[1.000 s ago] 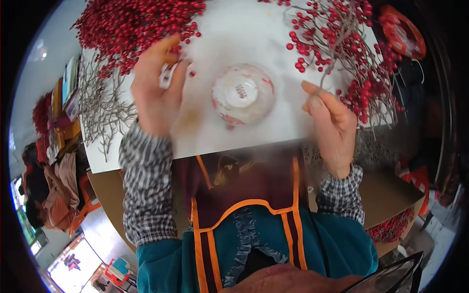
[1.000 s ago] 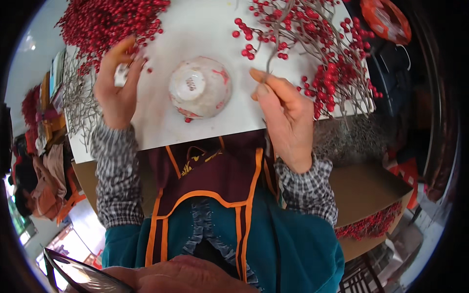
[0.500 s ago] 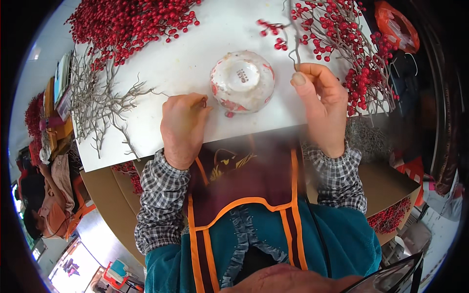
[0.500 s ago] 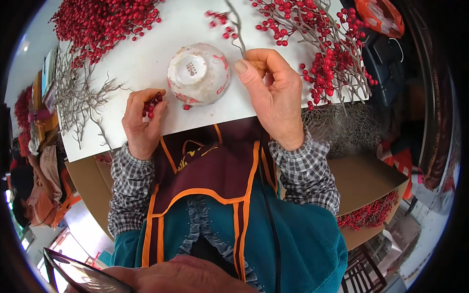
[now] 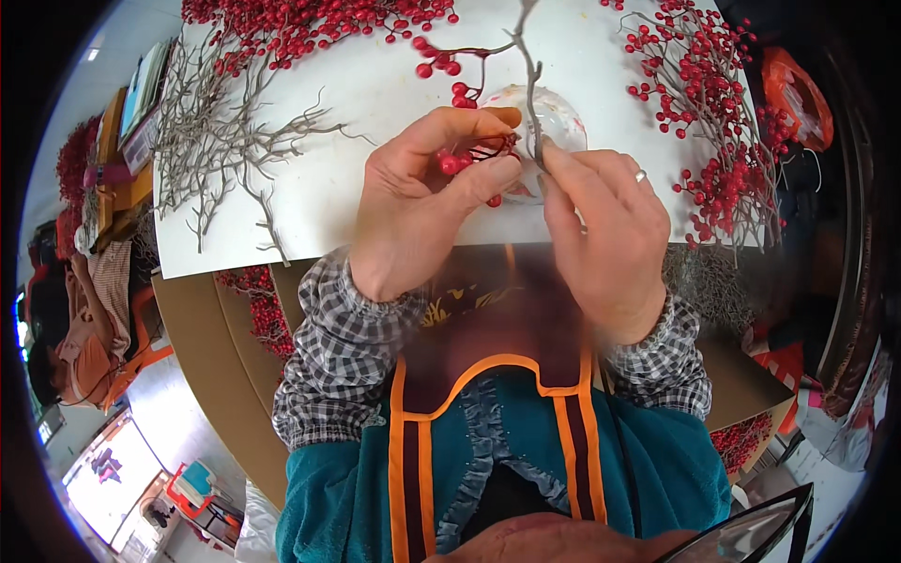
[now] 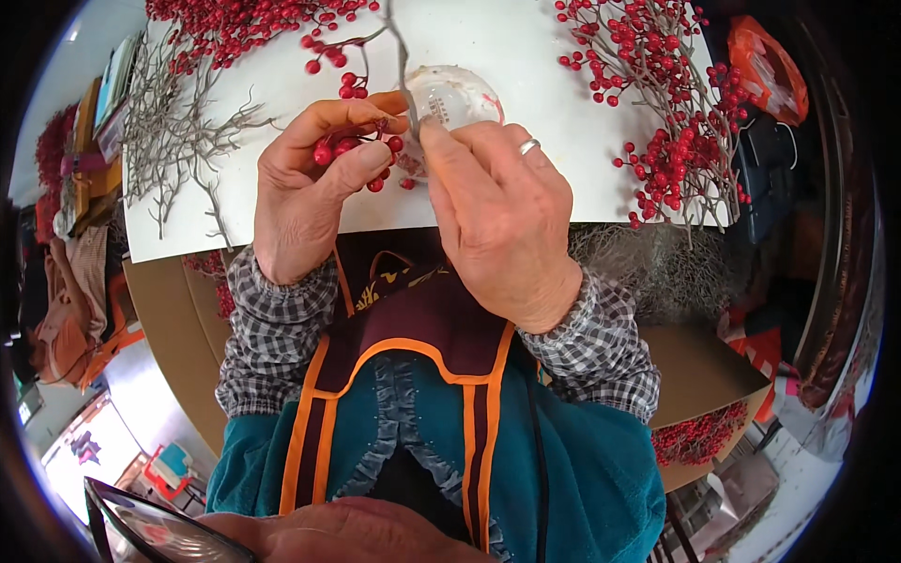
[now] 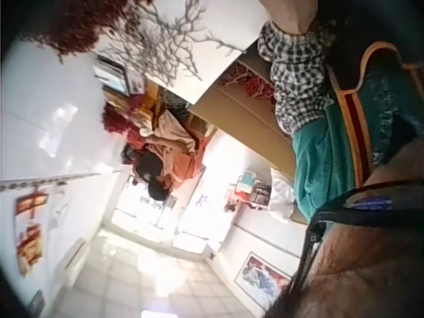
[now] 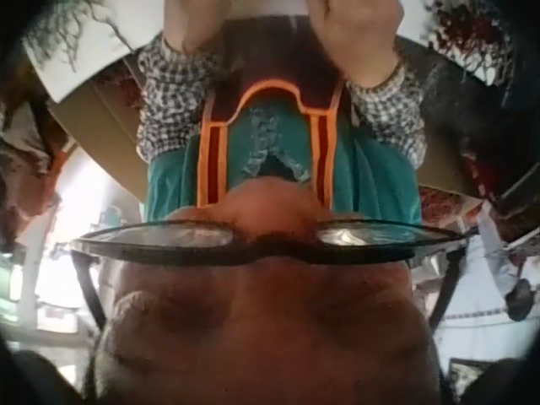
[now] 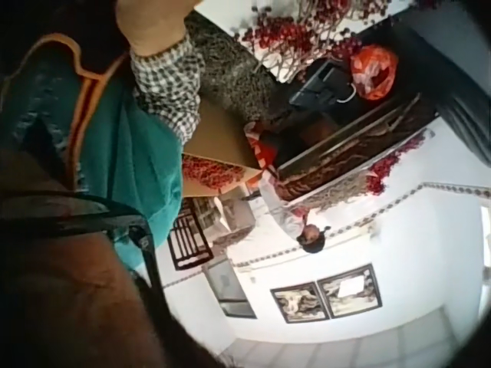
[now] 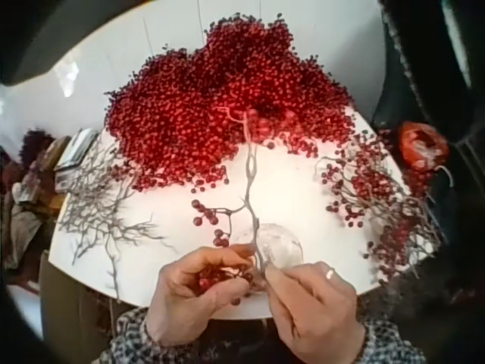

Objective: The person assembles decorative plant branches by attaching artificial red berry clusters onto bare branch stems by hand and places completed branches into a cardboard box.

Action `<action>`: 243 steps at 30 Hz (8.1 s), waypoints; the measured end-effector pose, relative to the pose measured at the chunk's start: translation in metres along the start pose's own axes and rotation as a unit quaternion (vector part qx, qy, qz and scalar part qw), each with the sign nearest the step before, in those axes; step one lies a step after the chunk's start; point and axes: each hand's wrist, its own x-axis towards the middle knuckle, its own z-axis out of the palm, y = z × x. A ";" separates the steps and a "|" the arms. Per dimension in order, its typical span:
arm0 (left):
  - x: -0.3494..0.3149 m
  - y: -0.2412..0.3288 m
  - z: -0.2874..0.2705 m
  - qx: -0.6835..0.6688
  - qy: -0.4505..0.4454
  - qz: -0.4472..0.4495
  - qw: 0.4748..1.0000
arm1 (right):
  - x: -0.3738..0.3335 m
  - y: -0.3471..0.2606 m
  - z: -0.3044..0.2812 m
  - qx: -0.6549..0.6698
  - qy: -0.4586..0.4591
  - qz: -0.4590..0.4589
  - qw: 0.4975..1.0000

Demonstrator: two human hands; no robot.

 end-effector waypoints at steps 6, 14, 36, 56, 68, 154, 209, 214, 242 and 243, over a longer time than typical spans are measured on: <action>0.002 -0.008 -0.006 -0.044 -0.036 0.007 0.998 | -0.003 0.000 0.003 0.050 -0.028 -0.018 0.998; 0.003 -0.022 -0.017 -0.062 0.060 0.082 0.993 | -0.016 -0.006 -0.007 0.220 -0.046 0.231 0.947; -0.003 -0.023 -0.029 -0.084 0.016 0.169 0.982 | -0.012 0.009 -0.013 0.559 -0.155 0.358 0.731; -0.006 -0.039 -0.040 -0.008 -0.086 0.157 0.984 | -0.003 0.004 -0.018 0.499 -0.325 0.376 0.710; -0.018 -0.036 -0.018 0.053 0.067 0.005 0.996 | 0.007 0.017 -0.008 0.126 -0.040 0.132 0.982; -0.004 -0.052 -0.016 -0.106 0.023 -0.014 0.994 | 0.003 0.005 0.032 0.145 0.001 0.054 0.988; 0.112 -0.035 -0.099 0.662 0.099 0.196 0.717 | -0.010 0.043 -0.024 0.426 -0.117 0.319 0.838; 0.072 -0.003 -0.098 0.469 -0.119 0.085 0.871 | 0.002 0.047 -0.031 0.380 -0.171 0.317 0.852; 0.033 0.023 -0.053 0.654 0.068 0.234 0.716 | 0.005 0.052 -0.002 0.442 -0.086 0.291 0.844; 0.028 0.024 -0.045 0.631 0.070 0.253 0.730 | 0.005 0.056 0.000 0.438 -0.081 0.294 0.845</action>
